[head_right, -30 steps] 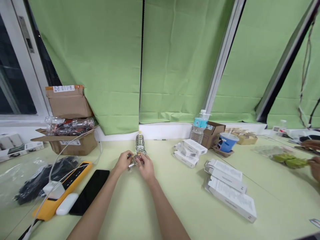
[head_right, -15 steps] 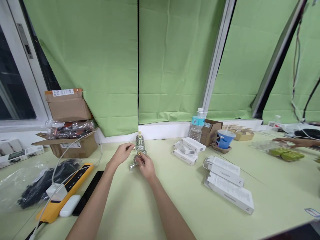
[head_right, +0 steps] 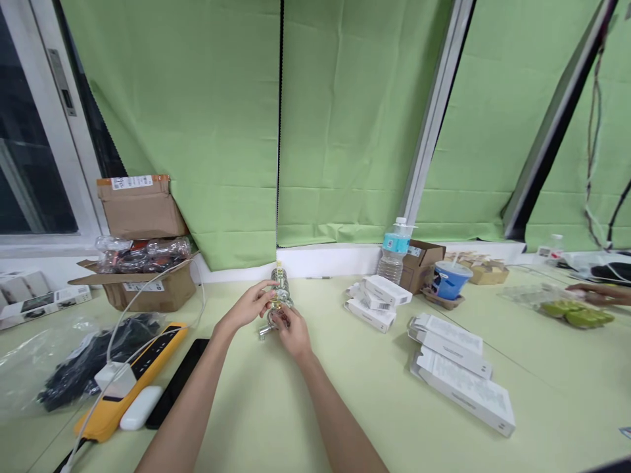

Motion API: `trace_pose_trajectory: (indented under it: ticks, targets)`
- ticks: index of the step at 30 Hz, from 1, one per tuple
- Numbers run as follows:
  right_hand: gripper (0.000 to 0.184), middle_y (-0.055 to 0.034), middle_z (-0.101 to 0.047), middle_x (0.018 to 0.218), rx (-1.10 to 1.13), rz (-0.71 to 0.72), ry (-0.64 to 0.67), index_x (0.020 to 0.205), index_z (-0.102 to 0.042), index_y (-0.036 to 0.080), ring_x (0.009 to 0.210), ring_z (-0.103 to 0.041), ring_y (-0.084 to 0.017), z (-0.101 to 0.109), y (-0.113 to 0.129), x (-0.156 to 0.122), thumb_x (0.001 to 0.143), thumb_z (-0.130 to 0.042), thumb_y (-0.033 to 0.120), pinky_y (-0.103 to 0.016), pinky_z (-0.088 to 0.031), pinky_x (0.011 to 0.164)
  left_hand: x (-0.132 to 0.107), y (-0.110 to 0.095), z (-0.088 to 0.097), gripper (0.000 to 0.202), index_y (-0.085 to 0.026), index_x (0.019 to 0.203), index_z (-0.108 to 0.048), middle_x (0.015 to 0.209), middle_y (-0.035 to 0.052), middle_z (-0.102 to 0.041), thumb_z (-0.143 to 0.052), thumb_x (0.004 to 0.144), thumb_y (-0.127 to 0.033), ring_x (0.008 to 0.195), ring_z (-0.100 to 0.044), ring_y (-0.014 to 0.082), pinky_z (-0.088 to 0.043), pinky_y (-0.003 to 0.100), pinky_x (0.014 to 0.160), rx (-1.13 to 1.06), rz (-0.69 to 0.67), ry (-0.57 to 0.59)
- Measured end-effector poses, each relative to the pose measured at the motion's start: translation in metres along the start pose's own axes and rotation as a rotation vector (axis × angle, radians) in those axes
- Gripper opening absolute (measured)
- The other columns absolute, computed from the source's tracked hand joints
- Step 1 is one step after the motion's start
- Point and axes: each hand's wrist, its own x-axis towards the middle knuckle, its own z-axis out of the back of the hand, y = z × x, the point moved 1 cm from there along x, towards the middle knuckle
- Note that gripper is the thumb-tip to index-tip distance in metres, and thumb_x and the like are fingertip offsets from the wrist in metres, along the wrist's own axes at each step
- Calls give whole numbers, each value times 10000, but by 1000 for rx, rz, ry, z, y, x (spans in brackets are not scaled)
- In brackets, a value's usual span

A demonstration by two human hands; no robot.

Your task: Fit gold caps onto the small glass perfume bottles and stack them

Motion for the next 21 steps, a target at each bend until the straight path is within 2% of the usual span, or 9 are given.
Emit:
trace_pose_trajectory:
  ticks: [7,11,16,21]
  targets:
    - [293,-71,-685,936,17,-13,-5,1087,-703,204,795,-622,-209,0,2,1,883,-565,364,-320,-493,757,3,1,-4,462,-137,1039,-673,626,-21,-504,-483,915,-539,529,-475,101,-425,218,532,-40,-40,38]
    - [286,-67,-684,933,42,-10,0,1069,-706,212,771,-621,-205,0,6,0,892,-548,372,-308,-490,718,3,1,-4,447,-153,1069,-644,646,-24,-518,-506,905,-545,523,-492,100,-442,224,533,-124,-51,49]
    - [314,-65,-685,932,51,-11,-14,1103,-700,223,759,-616,-214,-1,6,0,890,-549,399,-320,-497,710,3,2,-4,469,-134,1119,-660,668,-7,-551,-545,893,-528,543,-496,95,-439,220,541,-111,-34,56]
    - [301,-64,-677,893,52,-13,-18,1057,-706,215,748,-608,-213,0,6,0,888,-553,411,-313,-486,695,3,5,-5,444,-134,1002,-673,624,-16,-522,-550,885,-544,521,-490,97,-440,223,516,-143,-34,53]
